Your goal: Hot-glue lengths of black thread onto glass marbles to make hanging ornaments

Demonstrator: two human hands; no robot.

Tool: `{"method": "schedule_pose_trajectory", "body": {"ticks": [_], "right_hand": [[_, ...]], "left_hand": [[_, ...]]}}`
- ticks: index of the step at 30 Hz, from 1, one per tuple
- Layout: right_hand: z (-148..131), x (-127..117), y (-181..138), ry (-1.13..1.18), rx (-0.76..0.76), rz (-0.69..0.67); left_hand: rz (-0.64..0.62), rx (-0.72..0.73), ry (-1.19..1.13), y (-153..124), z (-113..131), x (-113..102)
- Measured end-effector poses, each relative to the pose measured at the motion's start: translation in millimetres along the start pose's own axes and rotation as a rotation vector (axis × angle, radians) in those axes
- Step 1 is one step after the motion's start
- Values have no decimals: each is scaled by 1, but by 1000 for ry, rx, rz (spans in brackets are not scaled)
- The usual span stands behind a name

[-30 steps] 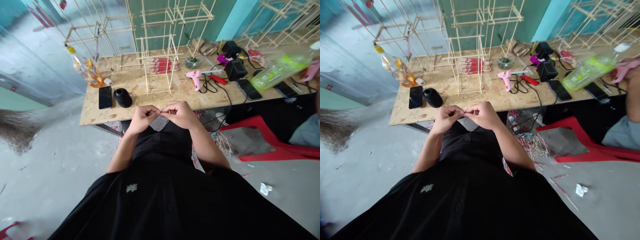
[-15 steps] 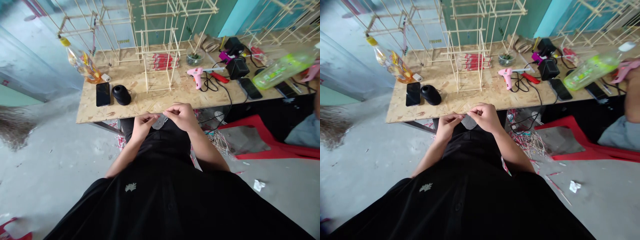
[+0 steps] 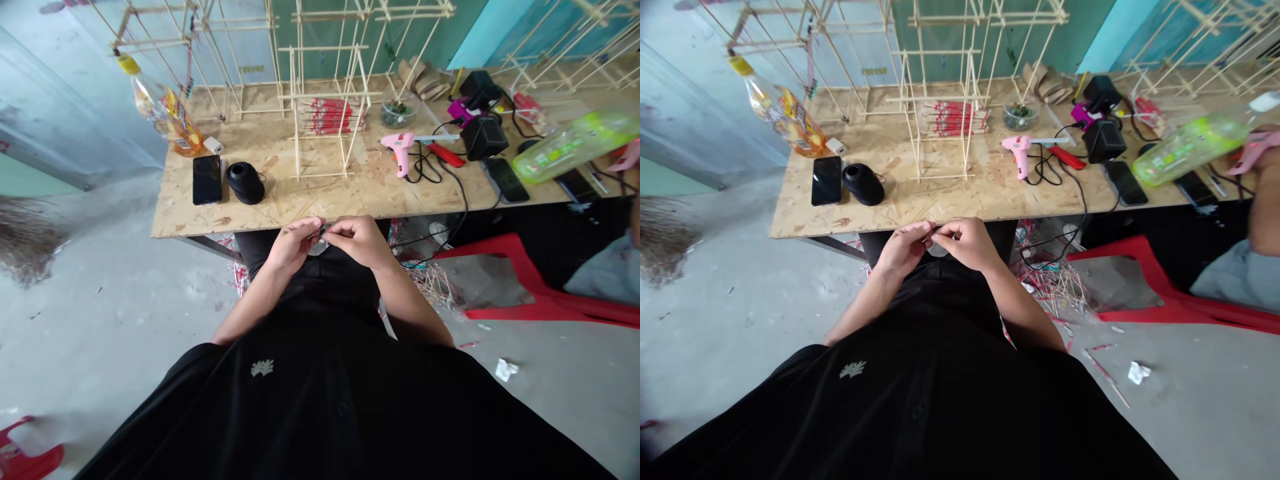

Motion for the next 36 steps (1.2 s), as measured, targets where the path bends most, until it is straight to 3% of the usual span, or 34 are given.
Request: {"method": "schedule_pose_trajectory", "body": {"ticks": [7,12,21,24,26,28,29,31,32,34,36], "right_hand": [[28,14,6,185,77,-124],[44,23,8,177,79,-208],[58,33,3,-31,56,-367],[64,24,-4,-126,75,-413],[71,0,-8,-188,95,-388],[79,-46,-7,-268,120,-239],[84,-77,-4,-318,139,-113],[89,-156,5,-560,151,361],[94,-190,12,-618,163,500],[106,-248,33,-700,199,671],[120,-288,61,-839,264,715]], "left_hand": [[63,99,-72,18,42,-7],[59,143,-57,24,69,-4],[81,133,-58,23,65,-6],[109,140,-70,23,62,-11],[135,126,-70,23,57,-15],[155,99,-63,21,51,-20],[158,82,-58,20,47,-22],[152,54,-47,16,39,-24],[145,42,-38,14,35,-24],[131,19,-11,10,26,-25],[129,2,25,8,17,-24]]}}
Point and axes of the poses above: each hand's wrist, its own y-axis towards the middle knuckle, its own x-axis out of the palm, z = x × y, the point moved 5 cm from there along y, towards the middle knuckle
